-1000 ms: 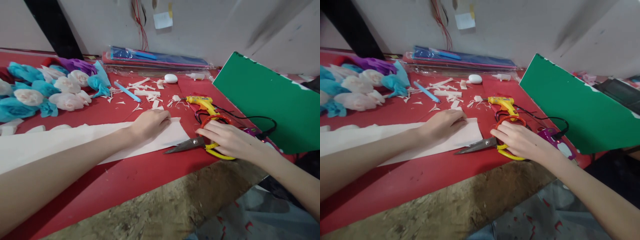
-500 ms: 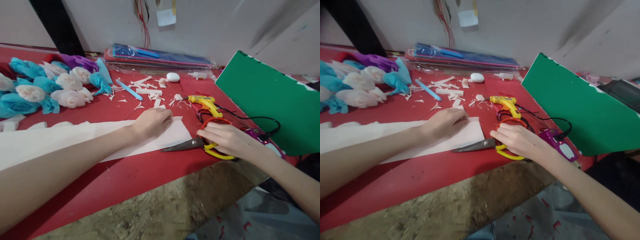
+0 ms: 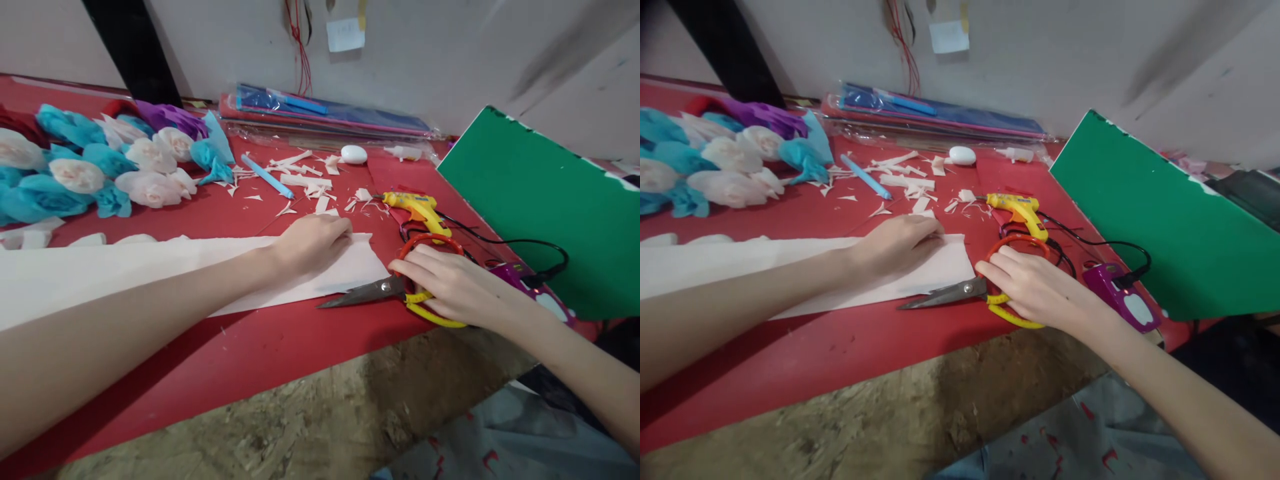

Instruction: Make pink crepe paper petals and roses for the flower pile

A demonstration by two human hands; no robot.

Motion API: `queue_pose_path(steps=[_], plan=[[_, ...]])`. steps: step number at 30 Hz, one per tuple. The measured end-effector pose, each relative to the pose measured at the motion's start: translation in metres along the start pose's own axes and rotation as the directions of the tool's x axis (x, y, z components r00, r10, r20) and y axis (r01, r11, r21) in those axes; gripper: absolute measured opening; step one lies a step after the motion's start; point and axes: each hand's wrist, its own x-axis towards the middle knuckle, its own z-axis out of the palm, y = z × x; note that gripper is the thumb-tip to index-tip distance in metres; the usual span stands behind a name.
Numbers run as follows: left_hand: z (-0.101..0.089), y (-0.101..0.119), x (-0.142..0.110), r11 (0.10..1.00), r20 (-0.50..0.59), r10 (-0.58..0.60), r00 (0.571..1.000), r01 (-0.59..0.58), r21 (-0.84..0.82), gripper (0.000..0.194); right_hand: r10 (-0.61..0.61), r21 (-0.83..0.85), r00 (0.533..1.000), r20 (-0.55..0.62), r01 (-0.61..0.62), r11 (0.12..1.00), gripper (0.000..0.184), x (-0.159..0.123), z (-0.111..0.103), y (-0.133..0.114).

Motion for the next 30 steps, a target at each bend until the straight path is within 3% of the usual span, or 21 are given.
queue_pose_path(steps=[13, 22, 30], plan=[[0.002, -0.004, 0.0, 0.999, -0.021, 0.045, 0.999, -0.045, 0.004, 0.019, -0.023, 0.103, 0.999, -0.026, 0.026, 0.994, 0.041, 0.009, 0.002, 0.002], [0.004, -0.006, -0.002, 0.997, -0.038, 0.08, 0.996, -0.08, -0.004, 0.02, -0.085, 0.032, 0.994, -0.068, 0.087, 0.996, 0.038, 0.008, -0.003, 0.006], [0.004, -0.004, 0.0, 0.999, -0.06, 0.054, 0.997, -0.054, -0.003, 0.02, -0.029, 0.036, 1.0, 0.006, 0.029, 0.999, 0.044, 0.013, -0.001, -0.002]])
